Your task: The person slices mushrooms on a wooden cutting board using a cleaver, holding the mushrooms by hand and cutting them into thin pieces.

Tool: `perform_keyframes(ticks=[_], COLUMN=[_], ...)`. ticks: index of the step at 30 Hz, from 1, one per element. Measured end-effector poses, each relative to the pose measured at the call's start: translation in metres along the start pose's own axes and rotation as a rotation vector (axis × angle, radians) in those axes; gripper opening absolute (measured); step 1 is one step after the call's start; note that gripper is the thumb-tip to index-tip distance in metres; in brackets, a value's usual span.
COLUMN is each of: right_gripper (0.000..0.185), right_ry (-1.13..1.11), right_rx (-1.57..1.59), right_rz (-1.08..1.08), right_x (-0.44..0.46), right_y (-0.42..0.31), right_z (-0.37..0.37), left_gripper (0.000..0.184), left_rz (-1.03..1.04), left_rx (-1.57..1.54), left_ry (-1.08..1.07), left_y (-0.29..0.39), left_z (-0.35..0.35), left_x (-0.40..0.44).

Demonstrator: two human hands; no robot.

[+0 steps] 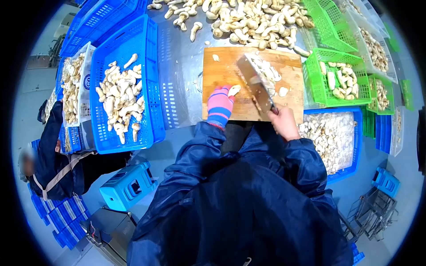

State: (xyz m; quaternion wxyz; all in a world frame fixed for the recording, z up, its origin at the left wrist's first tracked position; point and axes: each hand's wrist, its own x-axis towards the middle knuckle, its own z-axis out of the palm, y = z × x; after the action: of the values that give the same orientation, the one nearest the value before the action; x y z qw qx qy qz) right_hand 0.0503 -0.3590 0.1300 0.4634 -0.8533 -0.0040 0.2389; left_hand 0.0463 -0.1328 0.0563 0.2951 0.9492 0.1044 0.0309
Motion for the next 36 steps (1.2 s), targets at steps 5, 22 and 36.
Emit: perform_keyframes(ticks=[5, 22, 36], right_gripper=[0.019, 0.02, 0.015], right_ry=[-0.025, -0.047, 0.301], right_rx=[-0.143, -0.045, -0.084], right_rz=[-0.044, -0.109, -0.16], right_x=[-0.025, 0.059, -0.002], right_y=[-0.01, -0.017, 0.027], right_z=[0.007, 0.035, 0.026], left_gripper=[0.033, 0.032, 0.042], left_rz=[0.007, -0.266, 0.349], left_rx=[0.041, -0.658, 0.138], left_ry=[-0.079, -0.145, 0.12], left_y=[-0.003, -0.049, -0.019], left_z=[-0.018, -0.047, -0.086], left_x=[0.014, 0.014, 0.183])
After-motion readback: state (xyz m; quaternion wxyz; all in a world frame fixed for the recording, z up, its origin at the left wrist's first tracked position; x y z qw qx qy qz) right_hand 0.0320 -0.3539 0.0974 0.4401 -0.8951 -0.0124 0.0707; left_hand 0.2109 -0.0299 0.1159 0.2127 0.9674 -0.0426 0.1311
